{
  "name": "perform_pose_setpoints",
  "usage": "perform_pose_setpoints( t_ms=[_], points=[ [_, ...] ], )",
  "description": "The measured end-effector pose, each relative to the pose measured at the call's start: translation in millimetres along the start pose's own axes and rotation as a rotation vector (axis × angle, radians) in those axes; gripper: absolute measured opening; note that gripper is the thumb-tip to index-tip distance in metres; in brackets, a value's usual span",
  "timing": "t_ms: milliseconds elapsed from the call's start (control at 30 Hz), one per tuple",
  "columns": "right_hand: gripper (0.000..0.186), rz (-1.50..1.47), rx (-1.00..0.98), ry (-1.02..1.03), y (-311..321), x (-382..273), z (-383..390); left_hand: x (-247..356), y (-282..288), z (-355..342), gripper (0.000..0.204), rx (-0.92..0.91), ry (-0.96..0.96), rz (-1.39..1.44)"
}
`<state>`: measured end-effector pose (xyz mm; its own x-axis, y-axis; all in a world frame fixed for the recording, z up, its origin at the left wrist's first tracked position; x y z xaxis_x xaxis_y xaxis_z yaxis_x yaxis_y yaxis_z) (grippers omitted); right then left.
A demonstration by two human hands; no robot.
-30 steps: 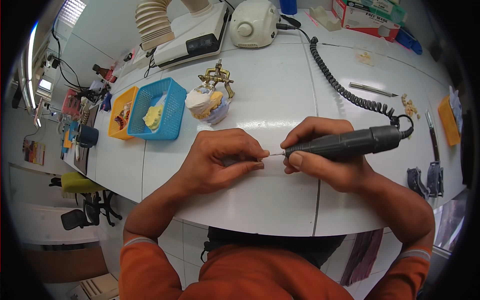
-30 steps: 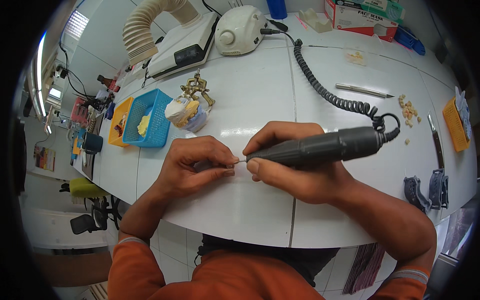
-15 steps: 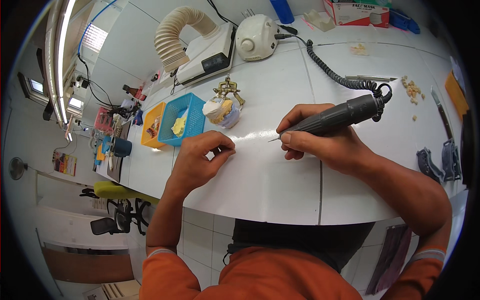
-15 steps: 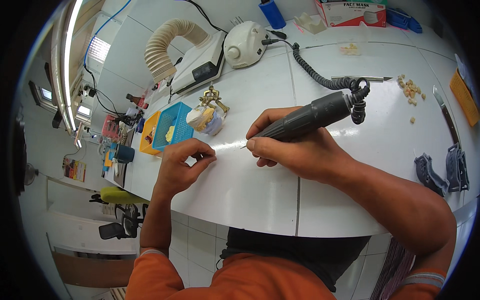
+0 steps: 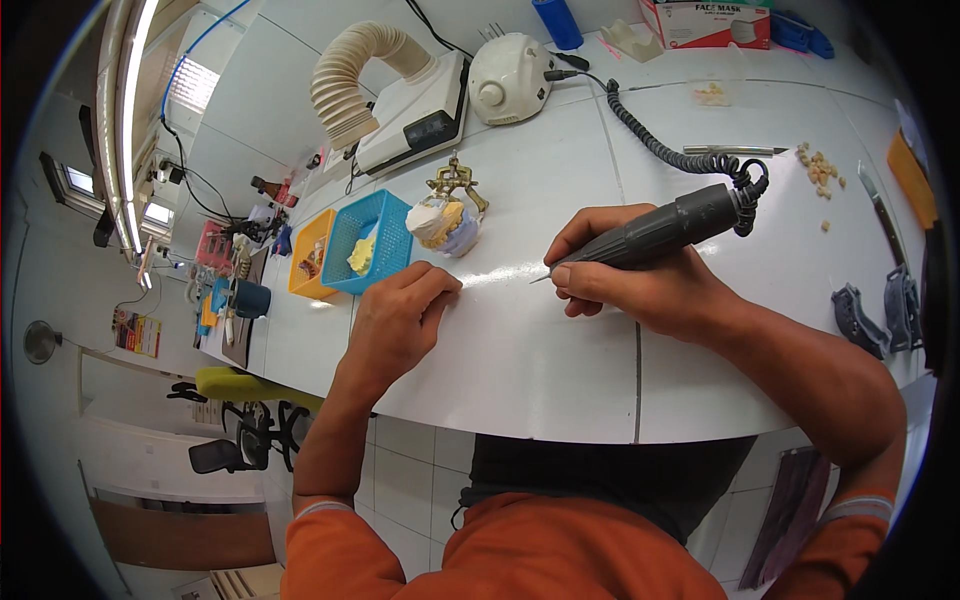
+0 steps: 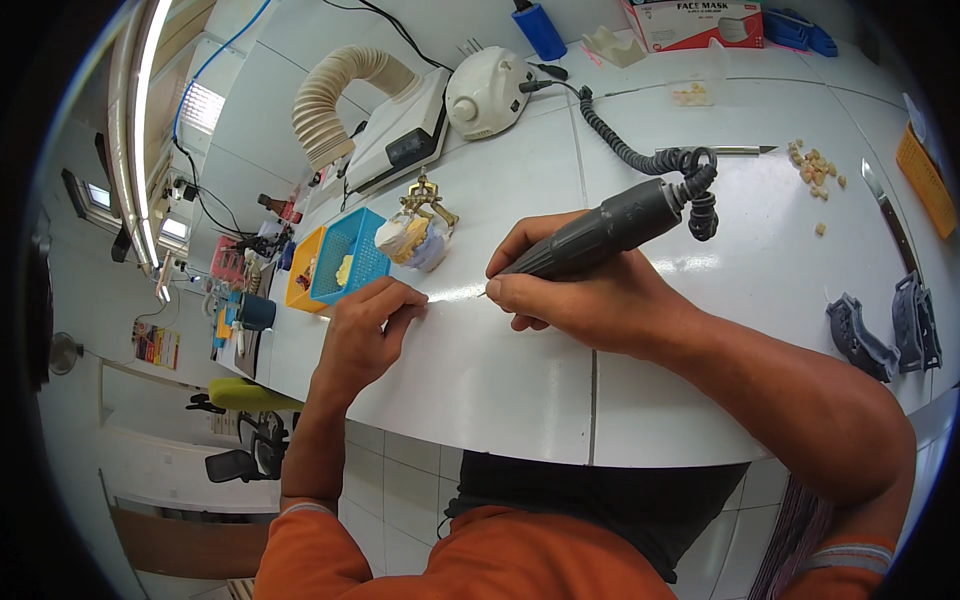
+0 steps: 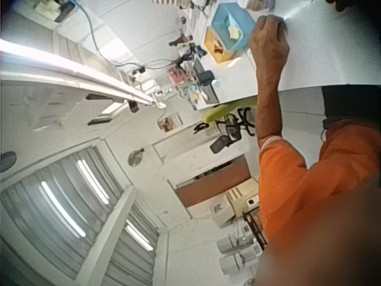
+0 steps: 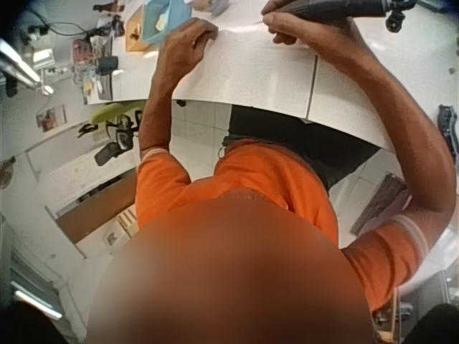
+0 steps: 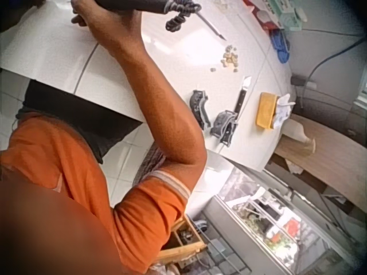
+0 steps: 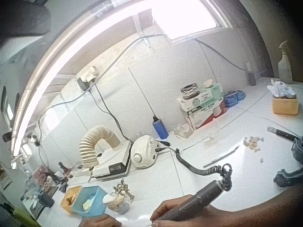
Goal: Polishing a small dental prosthetic component with a rotary tool.
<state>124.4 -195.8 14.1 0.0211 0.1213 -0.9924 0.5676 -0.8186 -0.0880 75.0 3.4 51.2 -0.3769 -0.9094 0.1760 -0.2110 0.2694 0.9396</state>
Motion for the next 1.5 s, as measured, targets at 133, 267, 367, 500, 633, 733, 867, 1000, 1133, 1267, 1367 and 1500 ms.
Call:
perform_pose_setpoints(
  t_ms=[133,267,367,500,633,733,867,1000,1133,1267,1367,1500],
  points=[
    [0.027,0.009,0.011,0.009,0.0,0.5,-0.9,-2.5,-8.4,1.6,0.010,-0.037,0.022,0.074],
    [0.027,-0.030,0.017,0.011,0.4,1.3,-2.1,-16.3,-24.0,2.3,0.006,-0.046,0.322,0.778],
    [0.027,-0.052,0.024,0.025,2.2,0.8,-1.3,-7.2,-35.1,-5.3,0.010,-0.086,0.324,1.012],
    [0.028,-0.117,0.041,0.021,4.7,3.0,-0.6,1.3,-41.1,-19.2,0.013,-0.149,0.271,1.127],
    [0.028,-0.198,0.058,-0.004,8.2,4.5,-0.1,6.2,-46.6,-36.6,0.012,-0.181,0.205,1.158],
    [0.029,-0.207,0.081,-0.008,10.4,6.0,-0.1,7.0,-52.6,-41.9,0.012,-0.189,0.191,1.190],
    [0.031,-0.129,0.125,0.038,15.8,1.4,2.1,8.0,-58.2,-37.2,0.013,-0.139,0.247,1.279],
    [0.033,-0.132,0.134,0.031,16.9,2.0,3.5,-0.4,-59.2,-30.2,0.017,-0.084,0.310,1.337],
    [0.032,-0.360,0.131,-0.131,9.6,19.6,5.8,-5.9,-55.1,-25.6,0.017,-0.056,0.285,1.320],
    [0.034,-0.527,0.130,-0.235,5.8,27.0,5.5,-4.0,-55.2,-22.1,0.016,-0.011,0.280,1.349],
    [0.034,-0.679,0.095,-0.309,-1.1,29.1,6.7,-5.3,-56.1,-17.2,0.022,-0.023,0.296,1.335],
    [0.035,-0.656,0.061,-0.339,-2.6,35.3,11.5,6.8,-59.2,-18.9,0.027,-0.046,0.243,1.327]
  ],
)
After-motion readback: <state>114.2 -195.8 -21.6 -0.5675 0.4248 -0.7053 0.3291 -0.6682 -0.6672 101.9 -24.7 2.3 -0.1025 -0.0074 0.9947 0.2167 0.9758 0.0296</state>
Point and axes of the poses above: each hand's wrist, its own z-axis away from the middle knuckle, its own y-axis out of the back of the hand, x = y × z, the point moved 10 cm from there along -z, towards the middle knuckle, and after that the axes turned 6 degrees about x, right-handed, at the moved point
